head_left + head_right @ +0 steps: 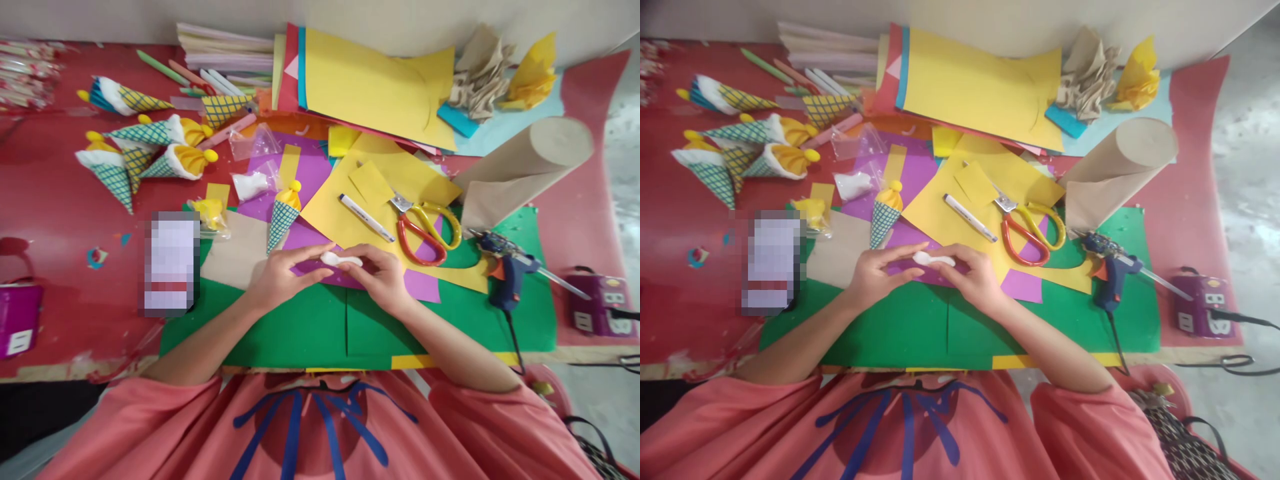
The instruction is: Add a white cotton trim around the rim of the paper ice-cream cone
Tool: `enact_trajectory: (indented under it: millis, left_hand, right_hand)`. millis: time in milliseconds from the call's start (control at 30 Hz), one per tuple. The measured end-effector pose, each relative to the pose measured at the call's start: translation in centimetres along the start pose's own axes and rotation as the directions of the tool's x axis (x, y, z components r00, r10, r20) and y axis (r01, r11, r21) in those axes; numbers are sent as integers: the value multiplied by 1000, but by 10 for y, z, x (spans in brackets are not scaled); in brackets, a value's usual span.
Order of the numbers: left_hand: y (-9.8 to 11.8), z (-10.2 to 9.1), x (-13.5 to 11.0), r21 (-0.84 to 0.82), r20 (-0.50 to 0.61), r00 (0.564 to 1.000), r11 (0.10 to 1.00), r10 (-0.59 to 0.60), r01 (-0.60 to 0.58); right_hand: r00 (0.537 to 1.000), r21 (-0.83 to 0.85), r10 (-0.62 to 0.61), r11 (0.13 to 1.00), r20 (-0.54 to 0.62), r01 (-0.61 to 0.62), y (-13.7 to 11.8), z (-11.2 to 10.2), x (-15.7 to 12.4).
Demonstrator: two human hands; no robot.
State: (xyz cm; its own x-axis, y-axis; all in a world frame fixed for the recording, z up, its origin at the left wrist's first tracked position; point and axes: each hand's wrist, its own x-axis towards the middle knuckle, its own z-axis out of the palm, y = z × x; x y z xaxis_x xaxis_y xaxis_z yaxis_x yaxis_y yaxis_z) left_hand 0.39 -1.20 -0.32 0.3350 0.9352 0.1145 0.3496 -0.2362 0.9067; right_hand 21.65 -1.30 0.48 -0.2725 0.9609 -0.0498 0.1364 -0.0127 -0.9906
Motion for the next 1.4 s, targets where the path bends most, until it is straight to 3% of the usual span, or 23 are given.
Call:
enact_trajectory:
  millis: [133, 267, 367, 533, 633, 733, 833, 967, 1100, 1300, 1400]
  left_hand:
    - [5, 2, 2, 55, -68, 997, 998, 25, -21]
    - [8, 2, 2, 48, -121, 993, 999, -4, 10]
    - [8, 1, 2, 47, -136, 991, 999, 2, 4]
    - [4, -3, 0, -27, -63, 997, 998, 47, -49]
    - [3, -3, 0, 39, -40, 985, 986, 165, -164]
    - [2, 0, 1, 185, -37, 940, 927, 340, -328]
    - [1, 2, 2, 263, -20, 910, 881, 413, -394]
    - [2, 4, 3, 290, -78, 926, 897, 370, -334]
    - [5, 1, 3, 279, -135, 929, 913, 344, -298]
    - [3, -4, 1, 157, -32, 981, 971, 190, -183]
    - [2, -1, 0, 198, -44, 967, 951, 249, -236]
  right_hand:
    - [998, 29, 30, 999, 48, -31, 5, -1, 0]
    - [990, 25, -77, 997, 116, 74, 6, -2, 1]
    - [988, -70, -118, 990, 97, 125, 2, -2, 3]
    - [999, -25, -25, 999, 23, 26, -2, -1, 1]
    - [999, 64, 49, 997, 3, -49, -1, 0, 0]
    - [988, 186, 138, 971, 71, -149, 0, 2, -1]
    - [978, 203, 160, 961, 134, -186, 1, 1, 0]
    - [983, 155, 30, 986, 183, -59, 4, -2, 1]
    - [988, -10, -85, 996, 132, 87, 2, -3, 2]
    - [998, 72, 11, 997, 60, -15, -1, 1, 1]
    - [994, 146, 69, 986, 85, -81, 1, 1, 1]
